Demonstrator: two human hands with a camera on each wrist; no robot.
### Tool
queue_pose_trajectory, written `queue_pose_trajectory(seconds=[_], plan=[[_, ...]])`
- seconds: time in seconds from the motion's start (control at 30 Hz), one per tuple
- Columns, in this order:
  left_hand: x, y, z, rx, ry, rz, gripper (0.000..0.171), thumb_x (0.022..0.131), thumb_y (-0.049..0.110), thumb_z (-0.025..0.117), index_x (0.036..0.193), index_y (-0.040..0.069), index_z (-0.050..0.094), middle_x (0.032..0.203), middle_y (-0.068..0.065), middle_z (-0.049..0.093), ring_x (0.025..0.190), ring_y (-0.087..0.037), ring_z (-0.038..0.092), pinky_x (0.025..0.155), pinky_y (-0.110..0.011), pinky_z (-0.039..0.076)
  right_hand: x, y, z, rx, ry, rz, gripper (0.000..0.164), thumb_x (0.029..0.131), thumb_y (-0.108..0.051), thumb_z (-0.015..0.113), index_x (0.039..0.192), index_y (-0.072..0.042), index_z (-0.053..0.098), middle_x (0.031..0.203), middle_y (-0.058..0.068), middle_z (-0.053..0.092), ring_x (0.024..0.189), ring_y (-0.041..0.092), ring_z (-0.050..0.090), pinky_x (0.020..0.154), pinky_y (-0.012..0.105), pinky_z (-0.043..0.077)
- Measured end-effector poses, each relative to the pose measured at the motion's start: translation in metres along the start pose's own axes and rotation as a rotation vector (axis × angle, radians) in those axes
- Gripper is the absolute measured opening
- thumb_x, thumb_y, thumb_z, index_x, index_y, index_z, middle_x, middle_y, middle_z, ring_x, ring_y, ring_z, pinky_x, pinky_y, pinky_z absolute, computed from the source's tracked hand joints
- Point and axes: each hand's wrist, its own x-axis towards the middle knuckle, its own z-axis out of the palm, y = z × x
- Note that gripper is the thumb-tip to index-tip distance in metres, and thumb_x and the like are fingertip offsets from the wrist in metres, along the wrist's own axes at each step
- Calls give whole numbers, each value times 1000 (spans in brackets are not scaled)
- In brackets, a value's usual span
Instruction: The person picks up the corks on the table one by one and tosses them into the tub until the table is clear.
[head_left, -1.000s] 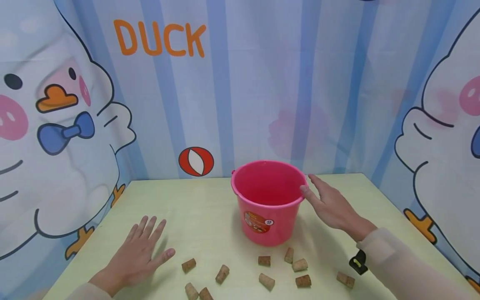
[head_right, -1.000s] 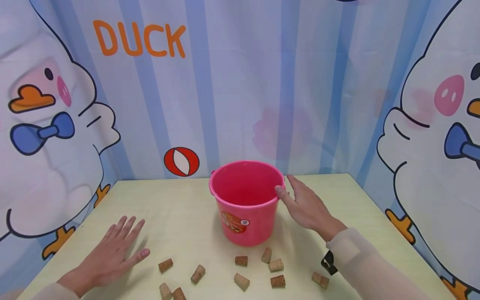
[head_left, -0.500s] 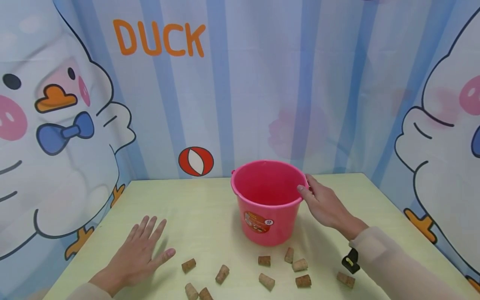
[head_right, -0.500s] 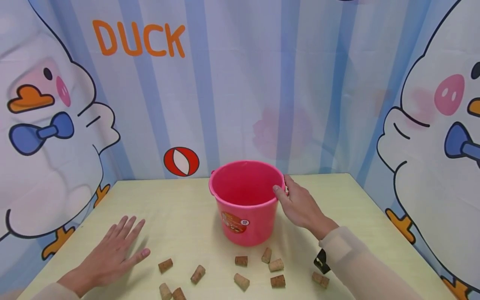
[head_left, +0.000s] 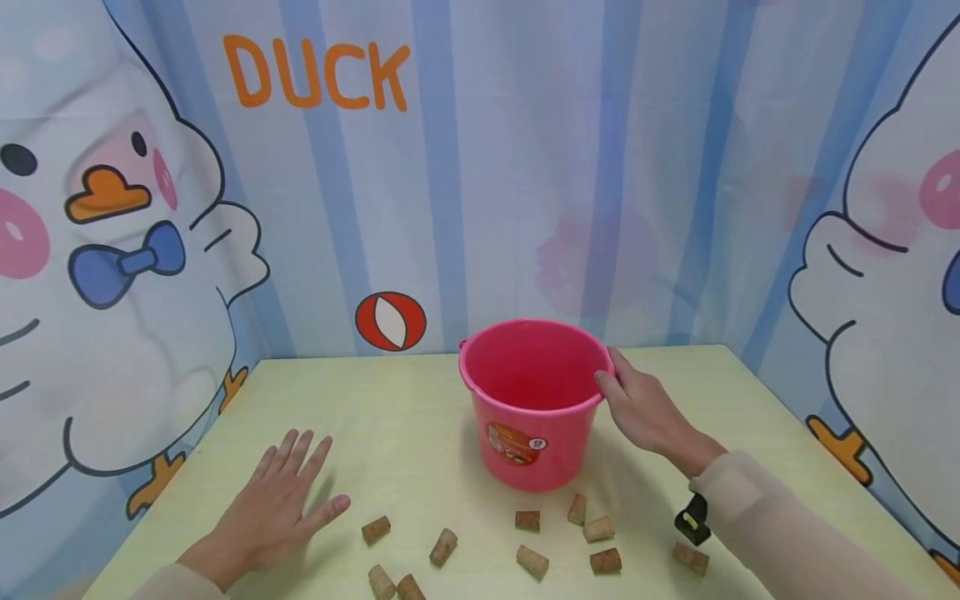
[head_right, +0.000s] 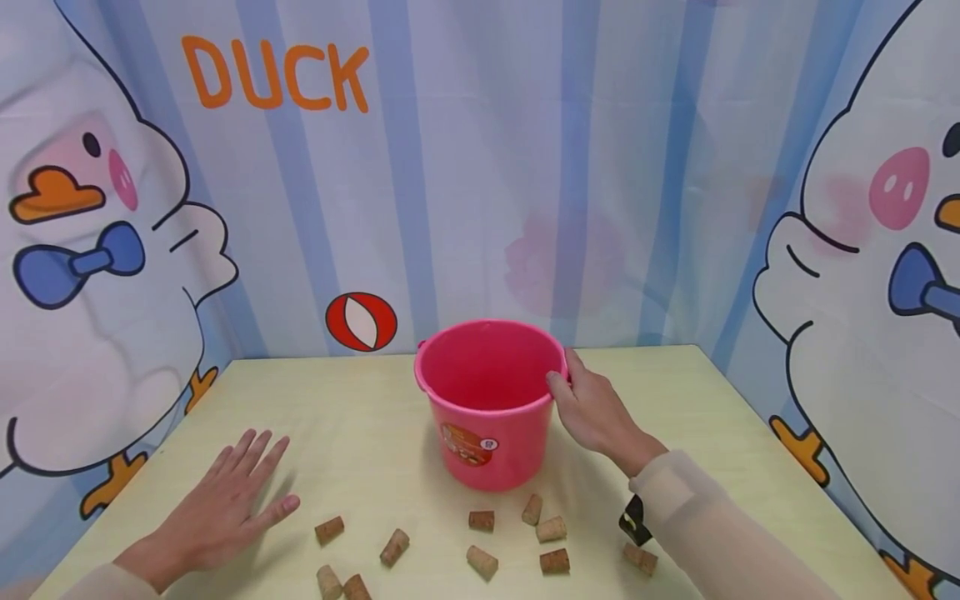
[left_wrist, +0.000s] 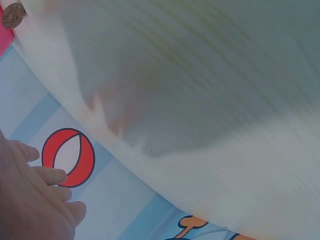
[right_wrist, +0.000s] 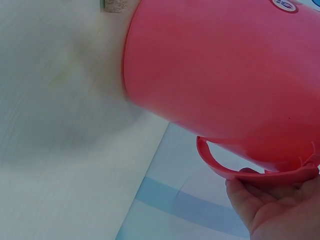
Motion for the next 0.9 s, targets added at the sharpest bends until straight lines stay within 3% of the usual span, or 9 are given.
queue_pose_trajectory(seconds=[0.6,0.9], plan=[[1,1,2,-9,-15,-4,86,98,60,56,157,0,36,161,-30,29,149,-52,20,116,-71,20,7,-5,3,34,-11,42,56,108,-27,35,162,-11,31,143,16,57,123,37,56,101,60,48],[3,8,0,4,11,26,84,98,59,56,156,0,38,160,-29,34,149,-50,24,117,-68,21,15,-7,7,58,-33,59,56,107,-28,35,162,-15,31,143,13,58,125,36,55,103,60,48]])
